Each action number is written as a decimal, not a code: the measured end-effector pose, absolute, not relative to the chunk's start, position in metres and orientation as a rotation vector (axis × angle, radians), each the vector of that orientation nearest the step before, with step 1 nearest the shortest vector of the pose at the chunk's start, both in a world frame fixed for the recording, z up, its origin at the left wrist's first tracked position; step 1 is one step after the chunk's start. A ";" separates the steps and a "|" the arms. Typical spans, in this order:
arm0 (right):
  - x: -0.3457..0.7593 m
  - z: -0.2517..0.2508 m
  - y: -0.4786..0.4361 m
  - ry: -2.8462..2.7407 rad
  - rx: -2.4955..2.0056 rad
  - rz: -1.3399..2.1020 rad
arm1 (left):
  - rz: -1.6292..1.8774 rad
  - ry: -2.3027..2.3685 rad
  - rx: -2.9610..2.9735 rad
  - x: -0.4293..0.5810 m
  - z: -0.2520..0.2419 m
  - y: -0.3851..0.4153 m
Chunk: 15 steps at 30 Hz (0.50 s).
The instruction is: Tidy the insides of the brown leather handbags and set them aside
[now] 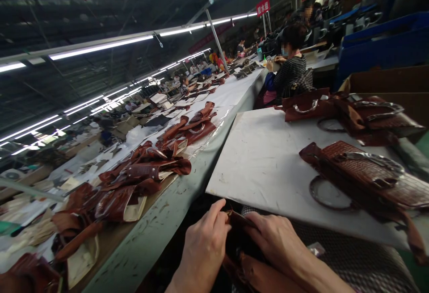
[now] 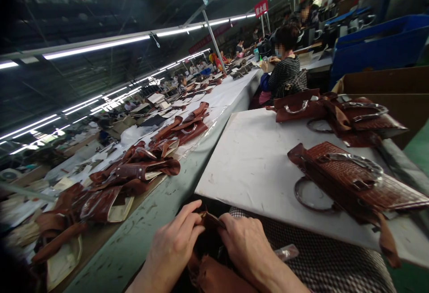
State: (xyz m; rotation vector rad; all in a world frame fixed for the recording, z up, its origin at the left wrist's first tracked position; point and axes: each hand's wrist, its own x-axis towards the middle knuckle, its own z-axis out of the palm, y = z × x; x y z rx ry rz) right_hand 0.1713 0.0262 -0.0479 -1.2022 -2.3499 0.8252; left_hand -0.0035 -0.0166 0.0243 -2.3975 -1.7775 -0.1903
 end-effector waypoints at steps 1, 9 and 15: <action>0.171 -0.047 0.026 -2.350 -1.204 0.838 | -0.165 -1.797 -2.394 -0.004 0.025 -0.016; 0.176 -0.037 0.030 -2.286 -1.255 0.935 | -0.352 -1.833 -2.618 -0.003 0.038 -0.010; 0.175 -0.039 0.035 -2.249 -1.253 0.983 | -0.170 -1.692 -2.706 -0.004 0.053 -0.001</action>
